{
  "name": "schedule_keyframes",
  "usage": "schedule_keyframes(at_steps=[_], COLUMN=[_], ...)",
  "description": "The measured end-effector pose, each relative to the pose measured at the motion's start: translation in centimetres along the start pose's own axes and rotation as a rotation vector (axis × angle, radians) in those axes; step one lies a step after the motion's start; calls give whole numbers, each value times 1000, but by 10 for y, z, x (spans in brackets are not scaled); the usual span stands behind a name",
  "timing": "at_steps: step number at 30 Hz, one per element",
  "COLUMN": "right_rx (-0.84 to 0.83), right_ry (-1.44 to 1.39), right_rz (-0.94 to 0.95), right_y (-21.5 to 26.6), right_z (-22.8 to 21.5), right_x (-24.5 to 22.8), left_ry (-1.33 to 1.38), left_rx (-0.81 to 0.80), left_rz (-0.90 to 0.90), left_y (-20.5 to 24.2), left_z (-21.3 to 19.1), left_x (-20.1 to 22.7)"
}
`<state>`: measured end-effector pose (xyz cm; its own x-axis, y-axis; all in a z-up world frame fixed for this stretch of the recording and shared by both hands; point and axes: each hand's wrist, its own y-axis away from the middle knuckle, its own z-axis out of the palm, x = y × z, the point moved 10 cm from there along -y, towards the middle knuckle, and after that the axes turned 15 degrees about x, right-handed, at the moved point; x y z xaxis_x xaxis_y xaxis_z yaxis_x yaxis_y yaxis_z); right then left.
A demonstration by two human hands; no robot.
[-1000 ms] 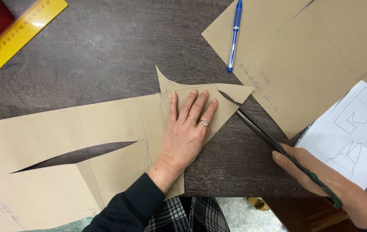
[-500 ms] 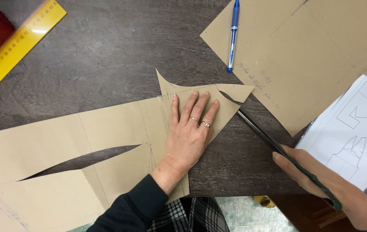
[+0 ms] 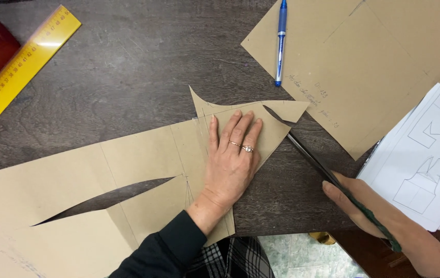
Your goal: The person marks a line on a piece of cardboard with a blue pen and then uses scissors to cut along the marked line. They continue cutting the cardboard into a specific shape.
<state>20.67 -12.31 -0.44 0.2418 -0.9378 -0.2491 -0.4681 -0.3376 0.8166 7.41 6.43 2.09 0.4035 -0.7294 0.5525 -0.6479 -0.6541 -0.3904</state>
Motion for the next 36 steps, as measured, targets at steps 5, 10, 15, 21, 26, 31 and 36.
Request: schedule_keyframes(at_steps=[5, 10, 15, 21, 26, 31, 36], right_rx=[11, 17, 4, 6, 36, 19, 23], right_ry=[-23, 11, 43, 50, -105, -271, -301], right_rz=[-105, -54, 60, 129, 5, 62, 41], right_y=[-5, -2, 1, 6, 7, 11, 7], right_z=[5, 10, 16, 21, 26, 32, 38], right_x=[17, 10, 11, 8, 2, 5, 3], left_ry=[30, 59, 77, 93, 86, 84, 85], left_rx=[-7, 9, 29, 7, -18, -17, -18], left_rz=[-15, -22, -28, -30, -32, -31, -28], left_y=[-1, -1, -1, 0, -1, -2, -1], left_z=[-1, -2, -3, -1, -1, -2, 0], left_x=[-1, -1, -2, -3, -3, -2, -4])
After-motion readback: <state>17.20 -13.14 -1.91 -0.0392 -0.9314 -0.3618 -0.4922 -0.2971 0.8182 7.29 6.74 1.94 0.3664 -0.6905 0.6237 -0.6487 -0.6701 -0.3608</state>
